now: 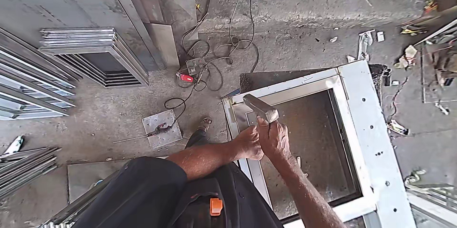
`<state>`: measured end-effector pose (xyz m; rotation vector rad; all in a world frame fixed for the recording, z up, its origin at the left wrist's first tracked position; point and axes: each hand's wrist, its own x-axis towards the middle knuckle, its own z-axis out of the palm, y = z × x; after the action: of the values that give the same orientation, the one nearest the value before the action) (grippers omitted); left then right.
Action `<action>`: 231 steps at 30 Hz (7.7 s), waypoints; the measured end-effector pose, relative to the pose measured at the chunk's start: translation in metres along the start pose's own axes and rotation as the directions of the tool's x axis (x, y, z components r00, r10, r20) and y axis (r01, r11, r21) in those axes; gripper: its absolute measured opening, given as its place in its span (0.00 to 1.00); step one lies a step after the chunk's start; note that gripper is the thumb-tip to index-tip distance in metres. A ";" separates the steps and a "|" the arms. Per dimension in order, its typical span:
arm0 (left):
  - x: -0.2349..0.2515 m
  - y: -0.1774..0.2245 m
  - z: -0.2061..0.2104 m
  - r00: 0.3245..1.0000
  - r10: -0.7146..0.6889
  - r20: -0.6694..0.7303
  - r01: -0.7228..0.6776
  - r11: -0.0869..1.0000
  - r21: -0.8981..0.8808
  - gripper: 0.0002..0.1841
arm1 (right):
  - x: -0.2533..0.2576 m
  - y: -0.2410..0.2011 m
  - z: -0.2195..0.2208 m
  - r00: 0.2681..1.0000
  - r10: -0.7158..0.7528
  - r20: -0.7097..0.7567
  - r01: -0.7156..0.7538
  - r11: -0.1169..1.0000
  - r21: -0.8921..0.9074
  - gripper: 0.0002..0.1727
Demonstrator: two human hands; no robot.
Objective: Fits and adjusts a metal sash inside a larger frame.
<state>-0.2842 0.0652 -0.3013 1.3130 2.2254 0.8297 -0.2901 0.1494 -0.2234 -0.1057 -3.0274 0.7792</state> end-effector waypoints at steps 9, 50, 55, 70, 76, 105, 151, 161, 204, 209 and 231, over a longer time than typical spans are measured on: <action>-0.004 0.003 -0.007 1.000 -0.006 -0.029 0.005 0.999 -0.040 0.17 | 0.020 -0.001 0.007 0.855 0.291 0.430 -0.179 0.943 -0.282 0.35; -0.064 0.021 0.022 0.794 0.521 0.312 -0.580 0.804 0.131 0.28 | -0.427 0.054 -0.035 0.234 0.956 -0.178 -0.590 0.285 0.756 0.31; -0.068 0.075 0.089 0.546 0.677 0.493 -0.779 0.628 0.000 0.31 | -0.495 0.052 -0.024 0.162 0.979 -0.124 -0.534 0.193 0.823 0.31; 0.001 0.217 0.189 0.571 -0.289 0.769 0.154 0.957 0.246 0.38 | -0.583 0.059 0.006 0.470 0.878 -0.089 -0.652 0.413 0.636 0.33; 0.004 0.221 0.186 0.557 -0.328 0.763 0.208 0.944 0.255 0.44 | -0.584 0.068 0.016 0.507 0.856 -0.100 -0.627 0.446 0.639 0.36; 0.251 0.283 0.242 0.728 -0.349 0.590 0.627 0.687 -0.367 0.34 | -0.424 0.301 -0.142 0.460 0.855 -0.238 -0.735 0.517 0.439 0.33; 0.249 0.279 0.241 0.746 -0.324 0.582 0.591 0.726 -0.353 0.33 | -0.283 0.359 -0.201 0.518 0.856 -0.004 -0.852 0.516 0.092 0.33; 0.249 0.280 0.240 0.728 -0.345 0.593 0.623 0.693 -0.362 0.39 | -0.313 0.347 -0.213 0.540 0.795 -0.276 -0.758 0.602 0.252 0.31; 0.267 -0.047 -0.064 0.981 0.025 0.191 -0.108 0.891 0.440 0.51 | -0.169 0.253 -0.127 0.624 0.765 -0.160 -0.746 0.644 0.169 0.43; 0.267 -0.051 -0.061 0.992 0.064 0.112 -0.106 0.902 0.418 0.47 | -0.060 0.243 -0.128 0.684 0.725 -0.083 -0.708 0.687 0.164 0.39; 0.267 -0.049 -0.069 0.991 -0.017 0.134 -0.027 0.947 0.320 0.49 | 0.127 0.251 -0.127 0.774 0.633 0.035 -0.633 0.770 0.077 0.31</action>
<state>-0.4818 0.2642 -0.2997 1.4711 2.3156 0.3723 -0.3971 0.4381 -0.2340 -1.1796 -2.9421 0.9197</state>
